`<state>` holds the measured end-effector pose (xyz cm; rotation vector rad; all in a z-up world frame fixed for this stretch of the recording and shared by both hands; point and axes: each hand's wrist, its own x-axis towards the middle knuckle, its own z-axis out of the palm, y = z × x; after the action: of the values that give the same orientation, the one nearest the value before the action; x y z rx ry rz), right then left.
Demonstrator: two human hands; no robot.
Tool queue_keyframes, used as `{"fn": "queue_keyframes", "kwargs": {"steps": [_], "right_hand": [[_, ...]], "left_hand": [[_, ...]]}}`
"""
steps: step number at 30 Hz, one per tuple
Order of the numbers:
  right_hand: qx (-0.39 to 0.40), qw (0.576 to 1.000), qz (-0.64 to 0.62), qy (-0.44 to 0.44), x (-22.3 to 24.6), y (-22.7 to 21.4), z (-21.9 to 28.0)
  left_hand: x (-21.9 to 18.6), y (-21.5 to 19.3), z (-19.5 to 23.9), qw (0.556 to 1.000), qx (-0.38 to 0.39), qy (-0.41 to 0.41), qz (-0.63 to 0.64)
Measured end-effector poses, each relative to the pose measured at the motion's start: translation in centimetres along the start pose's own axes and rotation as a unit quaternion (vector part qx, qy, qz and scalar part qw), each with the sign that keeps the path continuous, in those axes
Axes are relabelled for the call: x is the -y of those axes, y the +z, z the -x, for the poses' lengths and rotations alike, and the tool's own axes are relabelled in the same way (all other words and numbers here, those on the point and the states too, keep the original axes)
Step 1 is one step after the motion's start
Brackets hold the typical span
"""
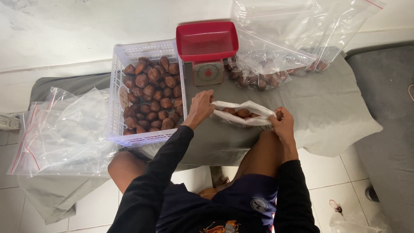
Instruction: The person transfers dates from a white basket into a small plastic bag, then places the bag into a larger zip-top bag and seals it. The person uses a red weighing scale to measure the dates during the process.
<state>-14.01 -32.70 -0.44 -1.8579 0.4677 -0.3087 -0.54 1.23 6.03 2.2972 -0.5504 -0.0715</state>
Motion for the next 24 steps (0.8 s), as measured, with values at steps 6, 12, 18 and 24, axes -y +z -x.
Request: {"fn": "queue_keyframes", "kwargs": {"steps": [6,12,18,24], "right_hand": [[-0.028,0.977,0.205,-0.046,2.4,-0.6,-0.1],[0.069,0.961,0.262,0.060,4.7,-1.2,-0.1],[0.101,0.984,-0.048,0.141,6.7,-0.7,2.6],[0.125,0.962,-0.168,0.173,4.5,-0.9,2.9]], "left_hand": [[1.0,-1.0,-1.7,0.999,0.023,-0.002,-0.043],[3.1,-1.3,-1.8,0.993,0.108,0.016,-0.042],[1.3,-2.1,-0.8,0.976,0.118,-0.087,0.163],[0.0,-2.3,-0.3,0.975,0.147,-0.129,0.106]]}}
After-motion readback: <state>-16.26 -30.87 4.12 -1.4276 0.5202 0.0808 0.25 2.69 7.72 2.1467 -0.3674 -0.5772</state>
